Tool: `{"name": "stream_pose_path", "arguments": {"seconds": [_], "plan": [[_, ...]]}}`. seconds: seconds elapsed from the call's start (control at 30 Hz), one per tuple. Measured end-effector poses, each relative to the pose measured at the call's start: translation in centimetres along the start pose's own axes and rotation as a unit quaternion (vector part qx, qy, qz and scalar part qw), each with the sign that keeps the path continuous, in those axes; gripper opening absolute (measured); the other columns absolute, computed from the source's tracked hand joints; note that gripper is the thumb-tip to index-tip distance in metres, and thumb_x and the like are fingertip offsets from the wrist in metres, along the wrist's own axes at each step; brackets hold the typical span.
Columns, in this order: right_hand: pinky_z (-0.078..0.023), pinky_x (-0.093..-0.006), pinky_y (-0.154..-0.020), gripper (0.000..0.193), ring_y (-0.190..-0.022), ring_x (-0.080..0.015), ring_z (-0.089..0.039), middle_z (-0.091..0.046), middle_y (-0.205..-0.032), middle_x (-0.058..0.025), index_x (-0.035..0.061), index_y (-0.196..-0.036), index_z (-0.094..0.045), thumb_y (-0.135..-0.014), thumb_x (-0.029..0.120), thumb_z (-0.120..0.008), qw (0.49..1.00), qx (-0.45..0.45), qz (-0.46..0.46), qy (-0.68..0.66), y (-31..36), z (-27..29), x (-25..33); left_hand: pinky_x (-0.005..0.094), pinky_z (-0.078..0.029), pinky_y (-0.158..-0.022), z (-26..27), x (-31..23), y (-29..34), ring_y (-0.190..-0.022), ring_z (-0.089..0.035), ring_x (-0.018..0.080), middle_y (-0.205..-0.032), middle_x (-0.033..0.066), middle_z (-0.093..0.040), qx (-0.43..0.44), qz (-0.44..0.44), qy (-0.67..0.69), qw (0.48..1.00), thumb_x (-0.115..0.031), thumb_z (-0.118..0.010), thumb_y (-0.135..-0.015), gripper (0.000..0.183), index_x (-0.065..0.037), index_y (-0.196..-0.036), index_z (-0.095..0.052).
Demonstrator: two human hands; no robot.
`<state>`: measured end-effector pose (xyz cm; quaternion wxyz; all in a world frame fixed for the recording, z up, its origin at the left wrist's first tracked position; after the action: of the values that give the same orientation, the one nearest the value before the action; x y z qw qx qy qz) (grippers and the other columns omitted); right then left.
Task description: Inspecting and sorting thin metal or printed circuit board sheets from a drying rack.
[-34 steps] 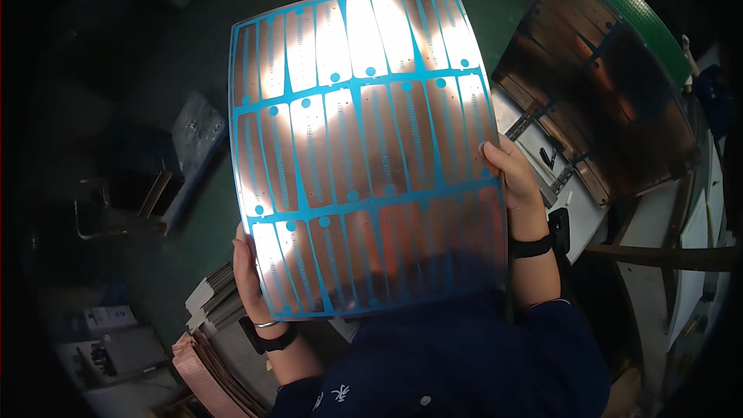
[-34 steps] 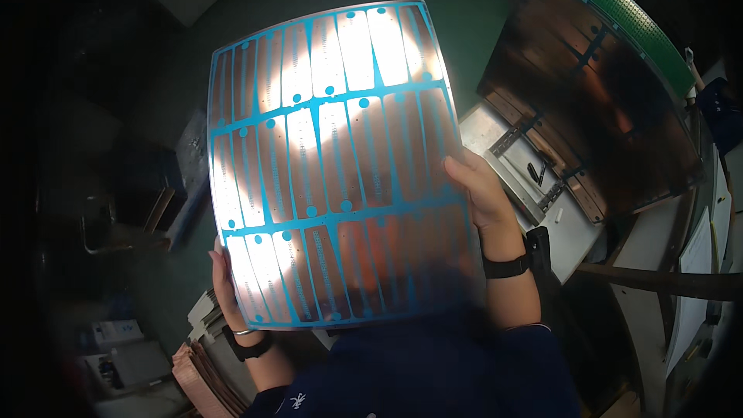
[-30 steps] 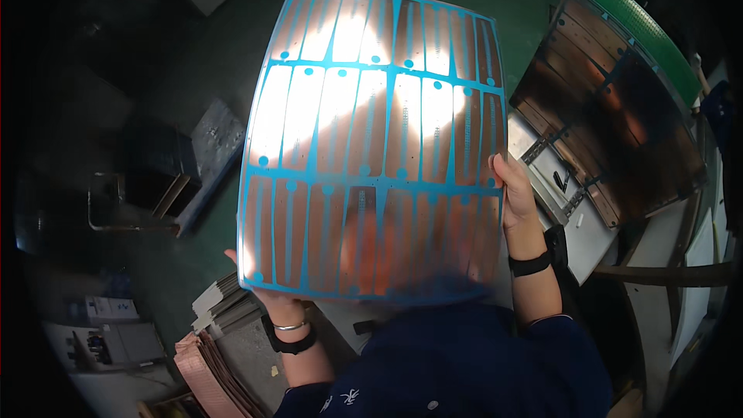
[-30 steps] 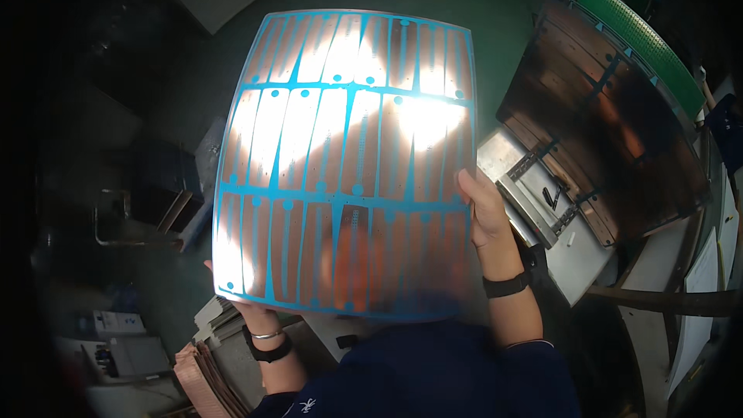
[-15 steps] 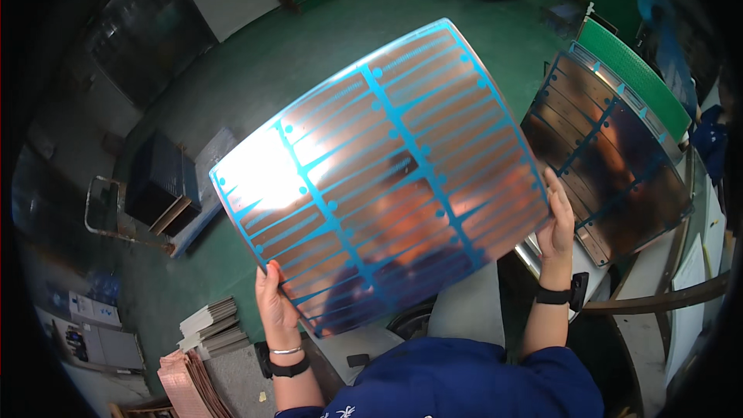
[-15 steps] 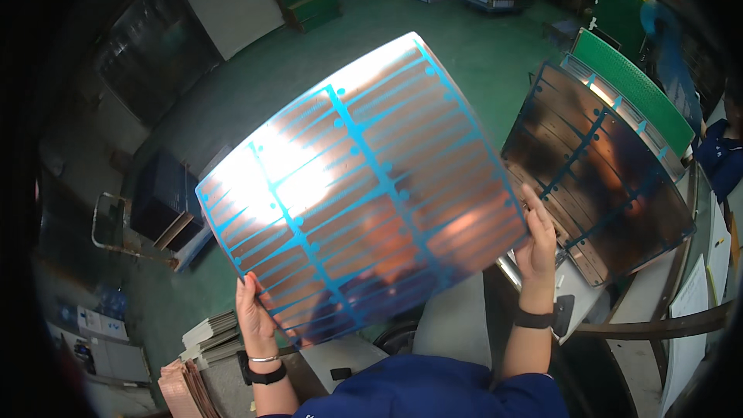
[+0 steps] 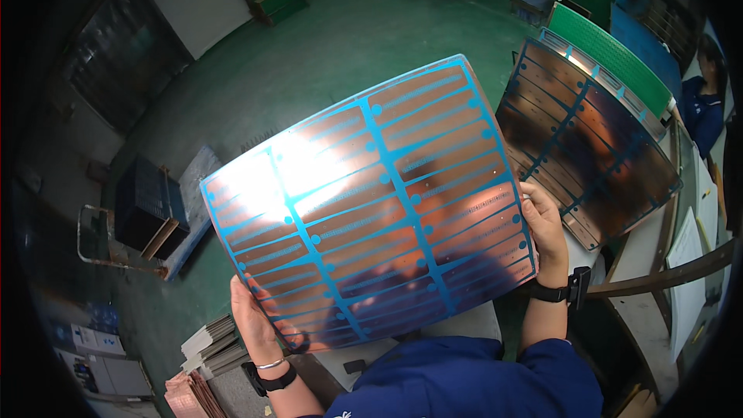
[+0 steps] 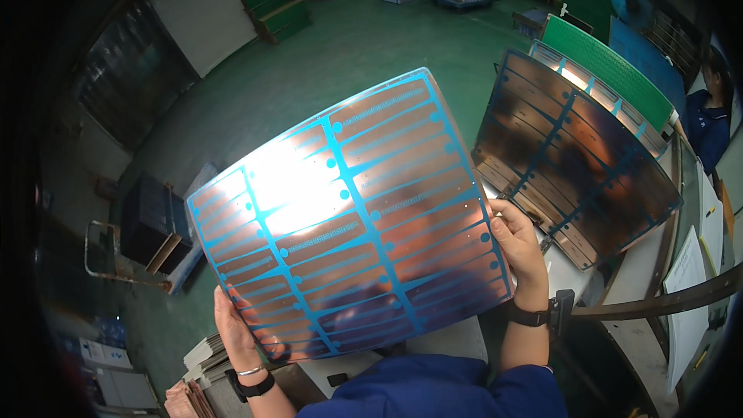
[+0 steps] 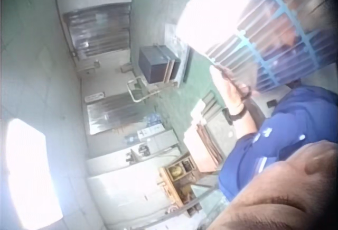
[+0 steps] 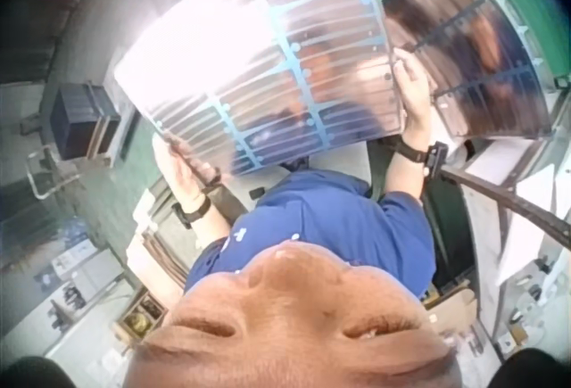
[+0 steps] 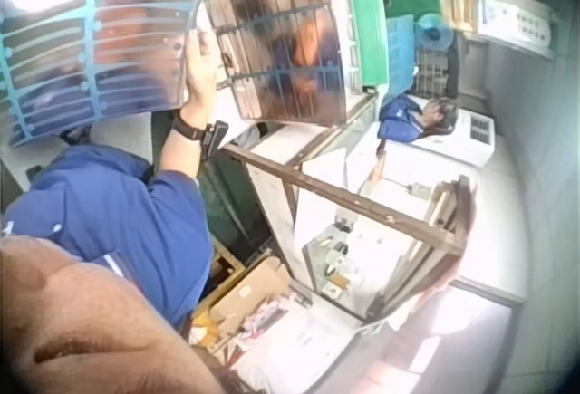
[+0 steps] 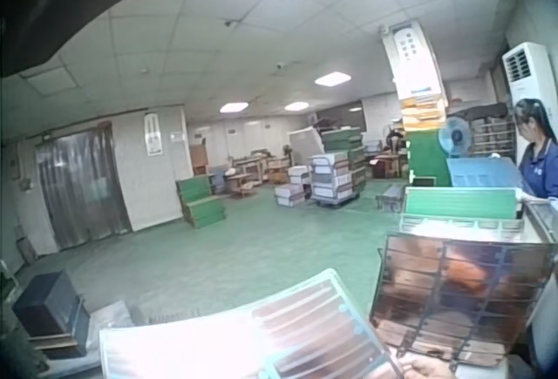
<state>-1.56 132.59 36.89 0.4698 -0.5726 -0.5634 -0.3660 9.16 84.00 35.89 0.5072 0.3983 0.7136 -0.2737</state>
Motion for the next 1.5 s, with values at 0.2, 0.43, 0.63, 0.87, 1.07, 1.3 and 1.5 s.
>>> {"name": "stream_pose_path", "arguments": {"seconds": [0.2,0.43,0.63,0.87,1.07,1.3,1.5], "plan": [[-0.045,-0.0265,-0.082,0.011,-0.087,-0.0119,-0.057,-0.060,-0.093,-0.0021,0.0037,-0.099,-0.057,-0.091,0.012,-0.054,0.987,-0.034,0.154,0.012,-1.6,0.4,2.7,0.0284,-0.043,-0.082,0.5,-3.8,-1.0,-0.090,-0.053,0.0116,-0.101,0.0047,-0.057,0.052,-0.171,0.012,0.984,-0.023,-0.046,-0.096,0.018,-0.007,-0.104,-0.049],[-0.052,-0.0368,-0.087,0.014,-0.103,-0.0120,-0.058,-0.053,-0.125,-0.0140,0.0072,-0.100,-0.058,-0.087,0.007,-0.056,0.943,0.202,0.189,-0.186,-7.5,3.6,-3.0,0.0406,-0.038,-0.100,-3.8,-2.6,-2.5,-0.121,-0.045,0.0262,-0.127,0.0148,-0.048,0.174,-0.081,0.159,0.968,-0.022,-0.045,-0.089,0.027,-0.009,-0.113,-0.049],[-0.054,-0.0391,-0.084,0.018,-0.098,-0.0165,-0.061,-0.057,-0.119,-0.0126,0.0074,-0.104,-0.058,-0.090,0.016,-0.052,0.909,0.005,-0.011,-0.417,-3.4,-2.7,-4.2,0.0377,-0.051,-0.091,-3.8,1.8,-1.6,-0.109,-0.056,0.0202,-0.123,0.0122,-0.053,0.048,0.091,0.321,0.941,-0.017,-0.044,-0.092,0.025,-0.007,-0.115,-0.050],[-0.053,-0.0397,-0.086,0.030,-0.098,-0.0241,-0.062,-0.058,-0.116,-0.0119,0.0084,-0.110,-0.057,-0.094,0.030,-0.043,0.890,-0.011,-0.153,-0.428,-2.8,-4.1,-6.2,0.0352,-0.048,-0.095,-5.2,2.7,-1.7,-0.114,-0.053,0.0199,-0.126,0.0107,-0.051,0.131,0.179,0.402,0.888,-0.029,-0.041,-0.095,0.031,-0.010,-0.117,-0.050],[-0.053,-0.0318,-0.078,0.034,-0.093,-0.0196,-0.062,-0.062,-0.102,-0.0105,0.0031,-0.111,-0.055,-0.096,0.030,-0.041,0.965,-0.035,-0.105,-0.238,-2.2,-0.7,-6.7,0.0415,-0.044,-0.097,-5.1,0.1,-2.4,-0.115,-0.051,0.0209,-0.125,0.0099,-0.052,0.124,0.089,0.299,0.942,-0.041,-0.037,-0.096,0.043,-0.009,-0.124,-0.047],[-0.049,-0.0231,-0.069,0.023,-0.079,-0.0111,-0.060,-0.061,-0.092,-0.0047,0.0027,-0.105,-0.054,-0.094,0.022,-0.048,0.943,0.027,-0.074,-0.324,-2.5,-2.6,-11.2,0.0446,-0.043,-0.096,-4.4,6.0,1.1,-0.113,-0.052,0.0228,-0.123,0.0111,-0.053,0.107,0.075,0.334,0.933,-0.046,-0.035,-0.095,0.049,-0.009,-0.126,-0.046],[-0.051,-0.0355,-0.082,0.035,-0.094,-0.0236,-0.062,-0.062,-0.106,-0.0105,0.0018,-0.123,-0.046,-0.095,0.023,-0.046,0.968,-0.001,-0.098,-0.232,-0.3,-3.9,-9.5,0.0401,-0.048,-0.091,-6.2,7.9,0.3,-0.110,-0.054,0.0220,-0.121,0.0098,-0.053,0.037,0.116,0.314,0.941,-0.029,-0.049,-0.094,0.039,-0.008,-0.127,-0.043]]}}
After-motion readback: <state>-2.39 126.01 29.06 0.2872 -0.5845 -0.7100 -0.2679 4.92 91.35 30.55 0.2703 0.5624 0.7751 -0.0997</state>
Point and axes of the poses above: each hand's wrist, its own y-axis away from the middle knuckle, its own z-axis out of the back of the hand, x = y × z, the point moved 10 cm from there along -y, towards the middle knuckle
